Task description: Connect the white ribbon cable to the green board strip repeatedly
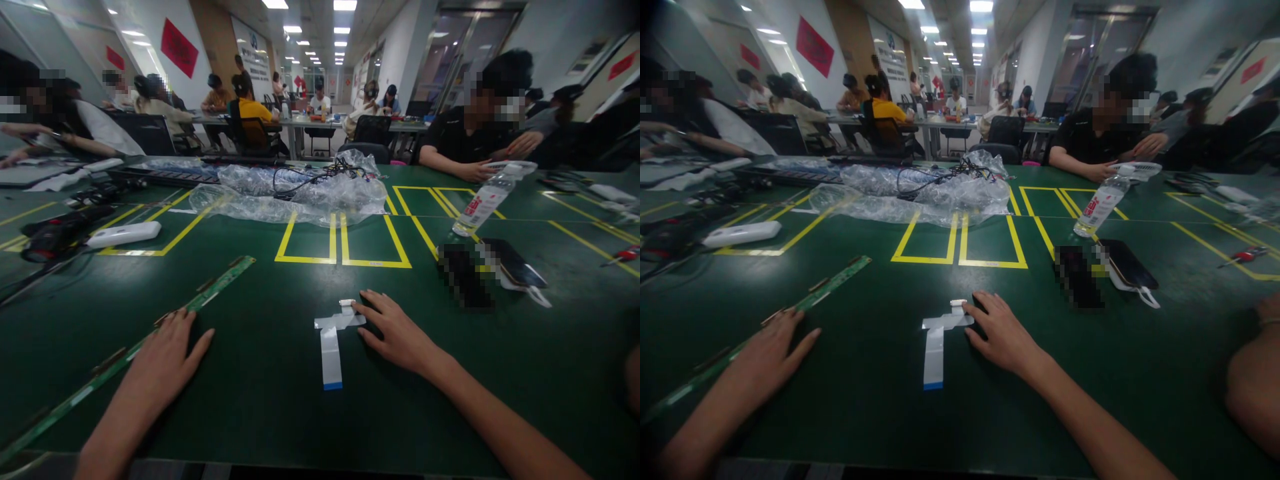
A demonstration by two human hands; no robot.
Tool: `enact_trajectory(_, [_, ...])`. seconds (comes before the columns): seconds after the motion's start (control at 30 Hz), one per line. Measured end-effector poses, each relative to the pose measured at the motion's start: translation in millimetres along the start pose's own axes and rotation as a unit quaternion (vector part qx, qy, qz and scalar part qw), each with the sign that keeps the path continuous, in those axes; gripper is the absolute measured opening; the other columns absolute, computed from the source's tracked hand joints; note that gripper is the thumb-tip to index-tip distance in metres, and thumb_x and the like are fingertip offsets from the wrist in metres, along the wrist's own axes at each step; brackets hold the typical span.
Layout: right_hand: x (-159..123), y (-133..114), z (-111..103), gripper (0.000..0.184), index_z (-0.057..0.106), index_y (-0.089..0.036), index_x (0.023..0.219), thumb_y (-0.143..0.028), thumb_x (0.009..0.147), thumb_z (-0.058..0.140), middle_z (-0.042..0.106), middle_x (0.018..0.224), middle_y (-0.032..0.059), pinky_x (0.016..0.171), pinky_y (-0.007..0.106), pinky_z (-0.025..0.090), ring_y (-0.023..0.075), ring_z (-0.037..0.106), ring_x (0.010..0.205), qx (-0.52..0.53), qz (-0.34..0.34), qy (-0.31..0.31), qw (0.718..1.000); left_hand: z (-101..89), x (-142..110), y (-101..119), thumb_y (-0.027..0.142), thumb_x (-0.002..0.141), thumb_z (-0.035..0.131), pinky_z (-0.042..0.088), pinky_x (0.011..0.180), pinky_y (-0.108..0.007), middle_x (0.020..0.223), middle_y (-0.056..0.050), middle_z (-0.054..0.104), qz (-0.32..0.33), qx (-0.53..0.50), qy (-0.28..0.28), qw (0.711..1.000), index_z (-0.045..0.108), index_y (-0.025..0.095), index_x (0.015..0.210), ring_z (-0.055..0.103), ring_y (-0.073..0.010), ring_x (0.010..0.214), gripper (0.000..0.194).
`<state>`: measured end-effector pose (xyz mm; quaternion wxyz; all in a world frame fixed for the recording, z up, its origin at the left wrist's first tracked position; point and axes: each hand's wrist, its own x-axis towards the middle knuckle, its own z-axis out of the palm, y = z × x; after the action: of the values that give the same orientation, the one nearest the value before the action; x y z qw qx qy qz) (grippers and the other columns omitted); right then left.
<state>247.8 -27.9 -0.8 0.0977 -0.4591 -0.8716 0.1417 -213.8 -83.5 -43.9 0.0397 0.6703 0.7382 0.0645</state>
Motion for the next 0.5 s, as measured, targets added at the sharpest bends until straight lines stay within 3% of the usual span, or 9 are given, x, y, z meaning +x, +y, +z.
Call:
enact_trajectory(0.13, [0.2, -0.9, -0.3, 0.054, 0.049, -0.026, 0.148, -0.039, 0.096, 0.057, 0.038, 0.159, 0.0117, 0.120, 0.058, 0.026, 0.0327, 0.032, 0.147, -0.003, -0.003, 0.002, 1.000, -5.9, -2.4, 68.6, 0.062, 0.096, 0.033, 0.029, 0.121, -0.053, 0.158, -0.018, 0.038, 0.098, 0.003, -0.021, 0.995, 0.045, 0.007, 0.149, 0.034, -0.0331, 0.148, 0.077])
enact_trajectory(0.23, [0.4, -1.4, 0.6, 0.054, 0.050, -0.025, 0.147, -0.039, 0.096, 0.057, 0.038, 0.160, 0.0124, 0.120, 0.058, 0.026, 0.0327, 0.031, 0.148, -0.010, -0.004, 0.004, 1.000, -17.0, 7.0, 111.3, 0.059, 0.099, 0.035, 0.030, 0.120, -0.054, 0.160, -0.015, 0.035, 0.196, -0.009, -0.061, 0.979, 0.043, 0.011, 0.151, 0.032, -0.0314, 0.148, 0.071])
enact_trajectory(0.37, [0.7, -2.1, 1.6, 0.055, 0.052, -0.023, 0.146, -0.038, 0.094, 0.059, 0.038, 0.159, 0.0150, 0.119, 0.059, 0.025, 0.0335, 0.031, 0.148, -0.018, -0.016, 0.014, 1.000, -29.7, 27.4, 160.4, 0.056, 0.101, 0.035, 0.029, 0.121, -0.052, 0.162, -0.013, 0.029, 0.294, -0.017, -0.126, 0.947, 0.038, 0.014, 0.154, 0.029, -0.0301, 0.150, 0.067])
enact_trajectory(0.5, [1.3, -3.1, 1.5, 0.055, 0.054, -0.022, 0.144, -0.037, 0.092, 0.062, 0.039, 0.158, 0.0159, 0.118, 0.060, 0.026, 0.0347, 0.031, 0.147, -0.017, -0.025, 0.024, 0.999, -29.6, 42.1, 196.0, 0.054, 0.102, 0.036, 0.027, 0.122, -0.051, 0.162, -0.014, 0.028, 0.346, -0.020, -0.145, 0.927, 0.036, 0.014, 0.155, 0.026, -0.0298, 0.151, 0.067])
